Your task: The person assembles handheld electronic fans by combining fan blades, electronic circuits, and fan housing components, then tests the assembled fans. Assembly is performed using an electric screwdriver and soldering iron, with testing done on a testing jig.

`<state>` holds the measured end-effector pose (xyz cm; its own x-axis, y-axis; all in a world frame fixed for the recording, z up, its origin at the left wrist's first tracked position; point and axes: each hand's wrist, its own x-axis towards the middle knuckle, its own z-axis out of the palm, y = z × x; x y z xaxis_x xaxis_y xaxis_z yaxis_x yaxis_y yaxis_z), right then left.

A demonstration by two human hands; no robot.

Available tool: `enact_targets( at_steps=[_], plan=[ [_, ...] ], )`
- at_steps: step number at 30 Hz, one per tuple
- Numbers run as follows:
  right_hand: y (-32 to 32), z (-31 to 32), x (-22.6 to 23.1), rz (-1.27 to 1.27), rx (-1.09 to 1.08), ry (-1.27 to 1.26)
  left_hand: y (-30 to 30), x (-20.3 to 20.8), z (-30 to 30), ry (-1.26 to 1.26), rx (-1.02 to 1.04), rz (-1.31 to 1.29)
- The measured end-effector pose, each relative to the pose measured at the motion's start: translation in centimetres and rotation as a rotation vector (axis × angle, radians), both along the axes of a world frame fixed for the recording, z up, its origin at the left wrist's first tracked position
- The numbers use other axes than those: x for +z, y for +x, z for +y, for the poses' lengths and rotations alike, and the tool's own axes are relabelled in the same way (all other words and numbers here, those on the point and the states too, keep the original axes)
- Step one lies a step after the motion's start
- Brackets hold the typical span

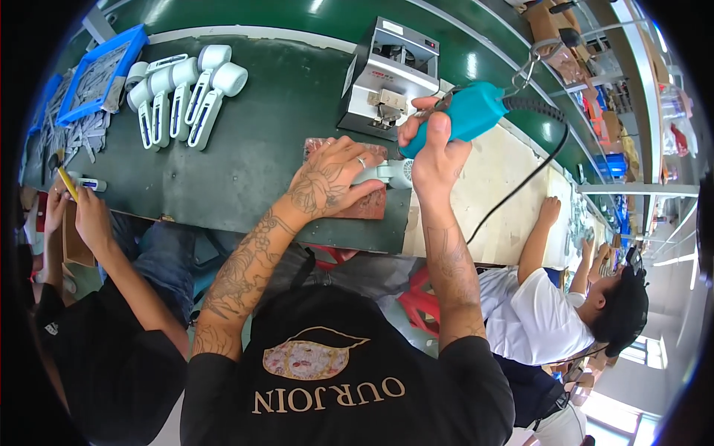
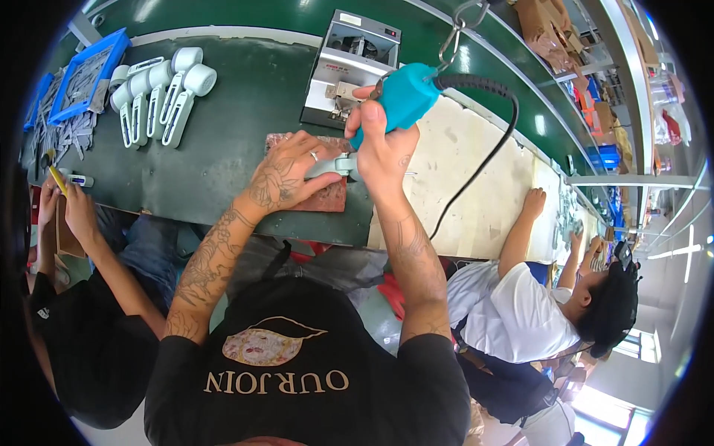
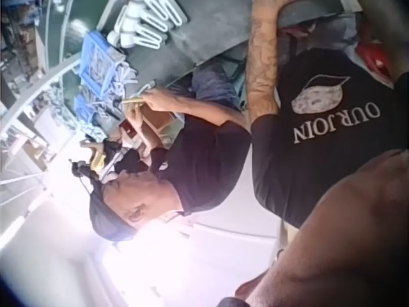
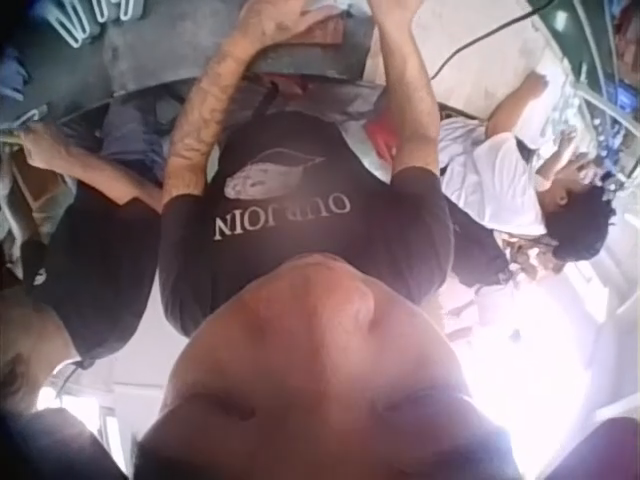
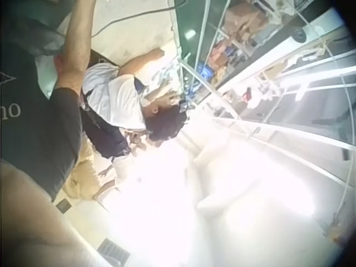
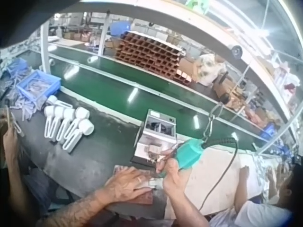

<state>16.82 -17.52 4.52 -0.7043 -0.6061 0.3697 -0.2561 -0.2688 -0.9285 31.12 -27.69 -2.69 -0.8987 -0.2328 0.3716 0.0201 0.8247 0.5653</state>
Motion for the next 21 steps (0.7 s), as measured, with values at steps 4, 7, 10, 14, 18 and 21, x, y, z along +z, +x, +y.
enact_targets(
  at_steps=[4, 7, 10, 14, 18, 21],
  plan=[
    [0.3, 0.4, -0.7, -0.013, 0.02, 0.005, 0.2, 0.0, 0.0, -0.001, 0.001, 0.007],
    [0.3, 0.4, -1.1, -0.024, 0.023, -0.024, 0.2, -0.1, 0.0, -0.022, 0.0, -0.008],
    [0.1, 0.4, -1.7, -0.031, 0.034, -0.042, 0.3, -0.2, 0.2, -0.044, 0.015, 0.019],
    [-0.2, 0.5, -2.5, -0.071, 0.036, -0.069, 0.0, 0.2, 0.3, -0.021, -0.002, -0.036],
    [0.1, 0.2, -2.5, -0.064, 0.067, -0.056, 0.0, 0.1, 0.3, -0.031, 0.027, -0.068],
    [0.0, 0.4, -2.7, -0.069, 0.059, -0.043, -0.1, 0.0, 0.3, -0.029, 0.029, -0.069]
  ],
)
